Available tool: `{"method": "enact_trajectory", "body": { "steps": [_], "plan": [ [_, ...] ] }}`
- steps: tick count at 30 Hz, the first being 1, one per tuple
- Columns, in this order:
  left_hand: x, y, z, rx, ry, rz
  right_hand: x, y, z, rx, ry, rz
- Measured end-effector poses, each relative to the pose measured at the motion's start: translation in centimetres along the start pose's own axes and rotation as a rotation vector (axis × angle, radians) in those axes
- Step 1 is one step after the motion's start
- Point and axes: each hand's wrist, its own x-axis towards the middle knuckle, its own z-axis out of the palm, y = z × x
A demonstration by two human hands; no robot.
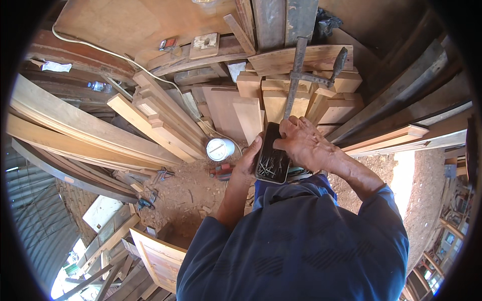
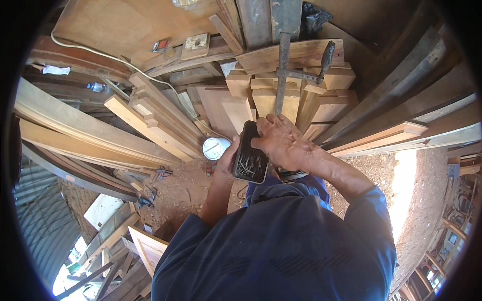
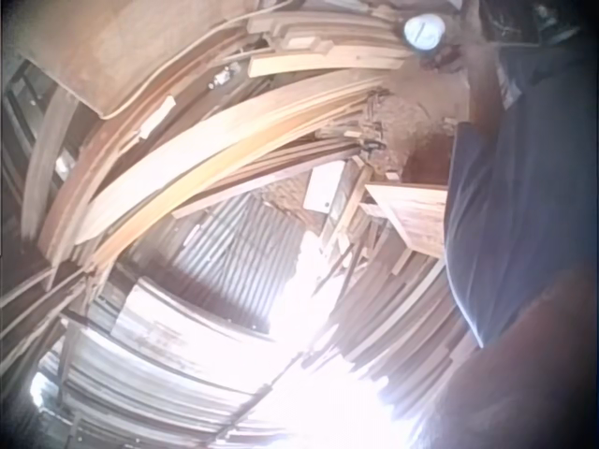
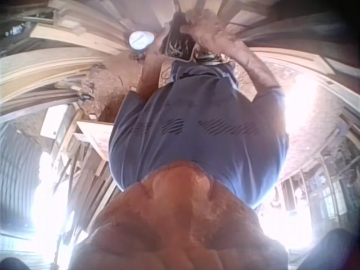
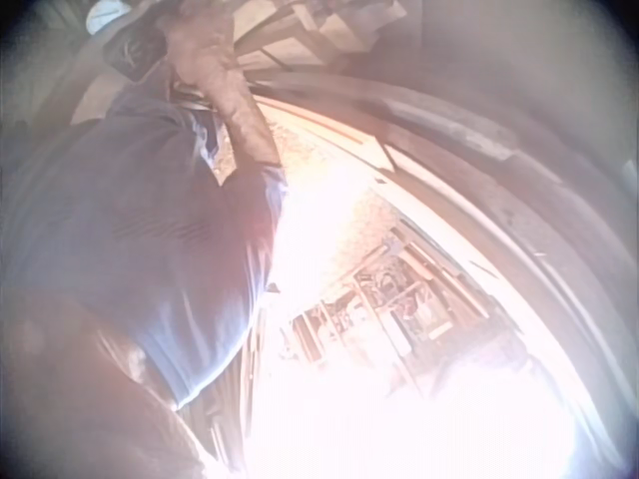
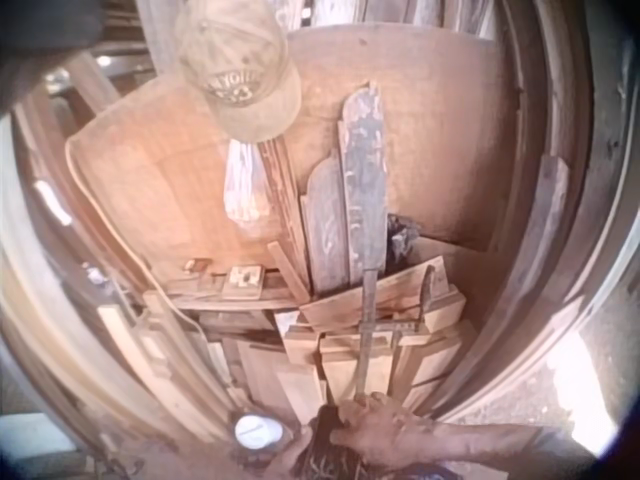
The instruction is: The person uses a hammer to drive nails into a wooden frame, then walks to a workbench to retrieve more nails from a container before returning to the frame.
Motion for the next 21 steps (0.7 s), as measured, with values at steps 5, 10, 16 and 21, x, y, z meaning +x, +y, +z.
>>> {"method": "enact_trajectory", "body": {
  "steps": [5, 10, 16, 21],
  "plan": [
    [0.1, 0.4, 1.0, -0.046, -0.048, -0.013, -0.4, 0.2, 0.3, 0.048, 0.106, 0.081],
    [0.6, 0.0, 0.6, -0.091, -0.078, 0.005, -0.9, -0.7, -0.5, 0.262, 0.248, -0.047],
    [0.7, -0.6, 0.0, -0.116, 0.021, -0.013, -0.7, -2.5, 1.7, -0.021, -0.019, 0.038],
    [0.8, -1.5, -1.2, -0.093, 0.074, -0.014, -0.5, -2.8, 3.1, -0.056, -0.059, 0.042]
  ]
}}
